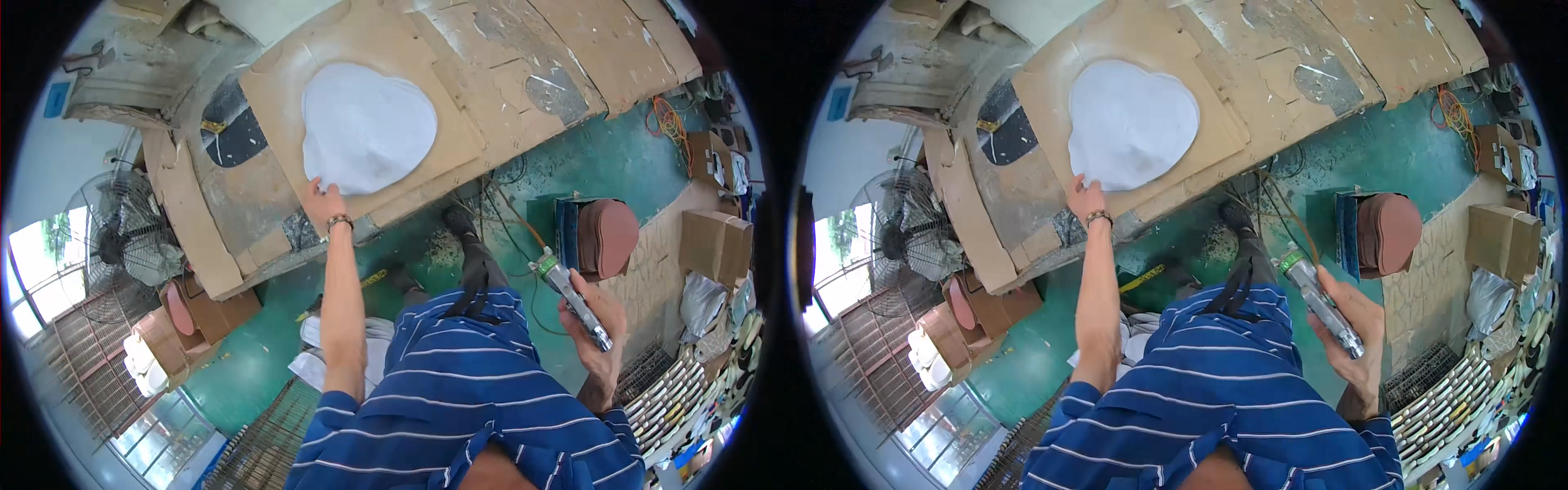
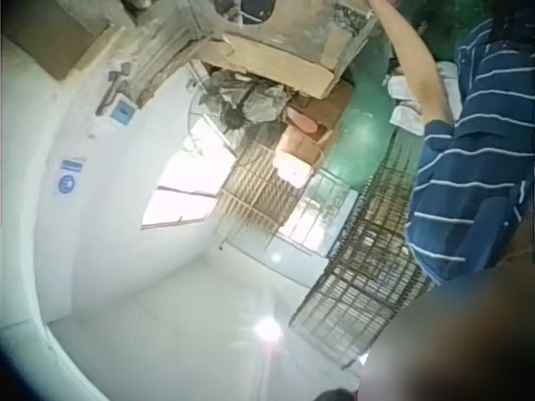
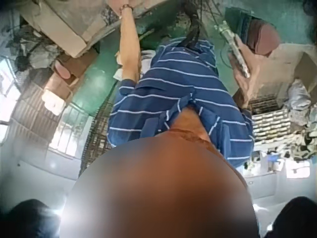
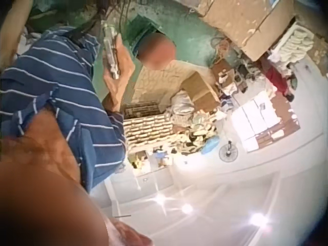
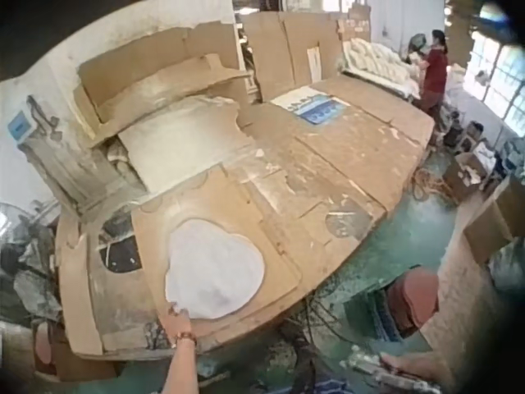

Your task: Picking up white foam inserts from a rack, placing them on a template, spraying them with an industrial spray gun, and returning them to the storage rack.

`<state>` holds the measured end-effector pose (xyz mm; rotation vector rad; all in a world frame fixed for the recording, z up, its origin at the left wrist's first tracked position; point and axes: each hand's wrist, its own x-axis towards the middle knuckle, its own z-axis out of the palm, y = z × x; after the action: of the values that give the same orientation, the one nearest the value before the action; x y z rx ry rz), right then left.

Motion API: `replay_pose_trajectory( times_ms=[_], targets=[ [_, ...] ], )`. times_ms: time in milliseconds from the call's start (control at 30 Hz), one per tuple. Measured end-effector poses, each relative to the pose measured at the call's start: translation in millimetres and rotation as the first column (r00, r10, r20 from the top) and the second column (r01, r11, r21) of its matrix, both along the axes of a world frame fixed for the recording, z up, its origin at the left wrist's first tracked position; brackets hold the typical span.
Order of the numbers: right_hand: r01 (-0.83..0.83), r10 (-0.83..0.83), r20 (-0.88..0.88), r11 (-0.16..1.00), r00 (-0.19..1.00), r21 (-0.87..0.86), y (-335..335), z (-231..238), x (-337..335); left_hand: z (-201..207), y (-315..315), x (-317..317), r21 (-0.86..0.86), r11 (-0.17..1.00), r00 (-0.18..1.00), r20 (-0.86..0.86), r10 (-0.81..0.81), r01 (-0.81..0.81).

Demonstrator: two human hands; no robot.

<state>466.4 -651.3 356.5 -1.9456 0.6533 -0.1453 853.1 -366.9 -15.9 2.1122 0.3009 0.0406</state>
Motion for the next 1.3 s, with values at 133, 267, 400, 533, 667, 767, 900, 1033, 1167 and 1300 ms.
replay_pose_trajectory(
  times_ms=[133, 267, 400, 533, 667, 767, 900, 1033, 1167, 1300],
  targets=[
    [-0.079, 0.079, 0.028, 0.997, 0.996, 0.021, -5, -33, 24, 22, -29, 32, -0.669, 0.069, 0.673, -0.737, 0.069, -0.74],
    [-0.232, 0.233, -0.001, 0.967, 0.972, 0.107, -12, -97, 78, 96, -93, 46, -0.95, 0.011, 0.934, -0.31, -0.177, -0.313],
    [-0.355, 0.361, 0.021, 0.904, 0.932, 0.237, -20, -195, 157, 196, -123, 61, -0.986, -0.001, 0.986, -0.166, -0.016, -0.166],
    [-0.382, 0.39, -0.095, 0.92, 0.916, 0.088, -22, -299, 243, 272, -100, 49, -0.991, -0.105, 0.996, 0.079, 0.027, 0.082],
    [-0.379, 0.528, -0.27, 0.808, 0.805, 0.452, -41, -352, 273, 305, -36, -5, -0.976, -0.142, 0.975, 0.141, 0.172, 0.166],
    [-0.503, 0.579, -0.166, 0.792, 0.798, 0.345, -32, -338, 276, 295, 28, -58, -0.98, -0.181, 0.902, -0.008, 0.432, 0.078],
    [-0.63, 0.696, -0.32, 0.718, 0.643, 0.297, 9, -274, 251, 264, 113, -133, -0.977, -0.176, 0.775, -0.017, 0.632, 0.122],
    [-0.689, 0.769, -0.402, 0.631, 0.497, 0.355, 71, -243, 220, 206, 202, -205, -0.978, -0.186, 0.603, -0.093, 0.792, 0.093],
    [-0.86, 0.825, -0.476, 0.453, 0.304, 0.237, 138, -253, 183, 137, 289, -288, -0.942, -0.331, 0.375, -0.324, 0.869, -0.046],
    [-0.942, 0.761, -0.637, 0.292, 0.124, 0.165, 210, -261, 175, 56, 376, -337, -0.929, -0.366, 0.249, -0.369, 0.896, -0.059]
  ],
)
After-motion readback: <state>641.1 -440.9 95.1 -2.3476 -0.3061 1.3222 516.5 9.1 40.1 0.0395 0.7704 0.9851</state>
